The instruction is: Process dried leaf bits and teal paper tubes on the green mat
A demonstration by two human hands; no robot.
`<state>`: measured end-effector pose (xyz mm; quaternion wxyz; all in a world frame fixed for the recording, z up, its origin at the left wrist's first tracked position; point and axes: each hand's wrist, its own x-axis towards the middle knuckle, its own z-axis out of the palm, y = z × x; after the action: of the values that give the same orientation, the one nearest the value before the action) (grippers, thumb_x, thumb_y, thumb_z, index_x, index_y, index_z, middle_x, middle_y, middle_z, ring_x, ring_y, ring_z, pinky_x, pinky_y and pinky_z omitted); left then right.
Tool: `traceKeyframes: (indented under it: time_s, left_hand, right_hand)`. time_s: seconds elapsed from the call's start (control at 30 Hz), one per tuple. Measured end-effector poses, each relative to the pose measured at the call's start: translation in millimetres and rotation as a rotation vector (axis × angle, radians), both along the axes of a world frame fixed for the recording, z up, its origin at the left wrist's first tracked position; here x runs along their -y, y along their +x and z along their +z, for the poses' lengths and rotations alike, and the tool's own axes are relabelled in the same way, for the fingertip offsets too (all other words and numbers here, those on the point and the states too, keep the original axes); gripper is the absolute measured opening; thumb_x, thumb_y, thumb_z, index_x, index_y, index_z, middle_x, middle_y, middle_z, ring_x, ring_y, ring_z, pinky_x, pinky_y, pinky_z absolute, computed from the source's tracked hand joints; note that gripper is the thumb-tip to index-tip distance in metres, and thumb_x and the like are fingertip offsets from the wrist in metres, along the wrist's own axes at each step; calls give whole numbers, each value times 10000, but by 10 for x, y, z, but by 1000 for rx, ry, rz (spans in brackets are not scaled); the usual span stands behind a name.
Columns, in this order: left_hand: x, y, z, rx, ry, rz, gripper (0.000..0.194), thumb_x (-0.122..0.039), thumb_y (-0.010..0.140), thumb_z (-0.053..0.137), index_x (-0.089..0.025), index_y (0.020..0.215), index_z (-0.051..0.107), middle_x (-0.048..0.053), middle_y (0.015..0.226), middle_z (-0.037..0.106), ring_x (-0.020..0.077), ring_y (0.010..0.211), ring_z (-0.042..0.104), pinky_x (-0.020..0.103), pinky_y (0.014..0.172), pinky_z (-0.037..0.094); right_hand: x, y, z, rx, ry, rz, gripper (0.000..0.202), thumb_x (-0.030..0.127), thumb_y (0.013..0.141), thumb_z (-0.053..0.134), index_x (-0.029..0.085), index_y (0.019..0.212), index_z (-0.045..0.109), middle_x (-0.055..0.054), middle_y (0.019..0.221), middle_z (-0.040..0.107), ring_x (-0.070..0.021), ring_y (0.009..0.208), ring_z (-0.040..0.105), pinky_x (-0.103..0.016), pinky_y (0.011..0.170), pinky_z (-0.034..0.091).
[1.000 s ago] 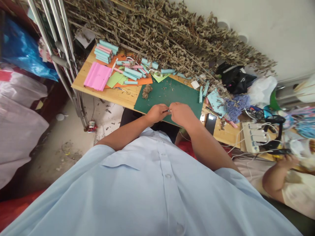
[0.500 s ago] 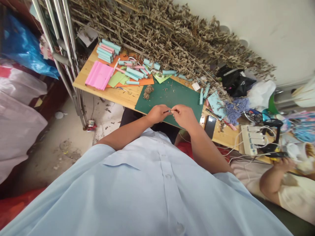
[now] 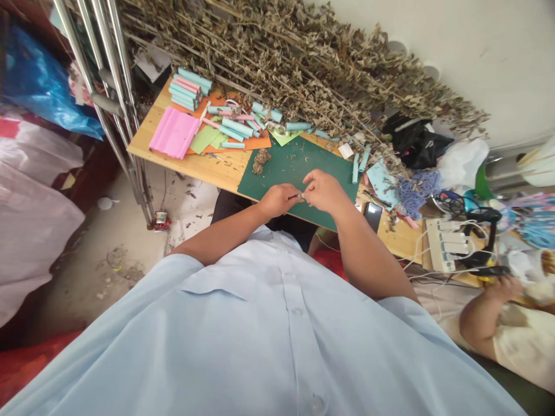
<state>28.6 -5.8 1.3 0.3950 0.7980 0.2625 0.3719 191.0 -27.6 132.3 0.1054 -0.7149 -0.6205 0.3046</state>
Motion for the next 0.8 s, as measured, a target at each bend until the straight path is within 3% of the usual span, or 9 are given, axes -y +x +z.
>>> traceKeyframes:
  time_s: [0.2,0.33,0.67,0.8]
  left_hand:
    - [4,-11,-9,32,22,12,397,-498,1054,571,-170,1141,779,112,1023,772,214,948,721,311,864,538]
    - [12,-21,22,34,32,22,391,-475,1070,541,-167,1107,779,105,980,768,205,907,711,307,840,531]
    - [13,-21,16,37,33,25,413,-509,1058,555,-169,1062,788,98,917,745,196,857,684,301,803,513]
    - [14,-29,25,40,15,25,408,-501,1063,545,-176,1065,791,94,912,745,191,853,680,300,807,511]
  right_hand:
    - [-100,-21,62,82,-37,69,352,48,688,702,218,993,655,3,764,745,-186,677,672,-307,697,490]
    - [-6,16,10,-30,-3,18,269,105,747,681,224,986,645,16,749,735,-172,652,673,-293,657,489]
    - [278,34,-144,-75,231,-23,253,249,833,693,237,1086,697,-18,909,778,-192,798,725,-341,797,562]
    - [307,33,-149,15,249,7,99,288,870,685,243,936,744,-29,860,777,-213,819,712,-354,824,543]
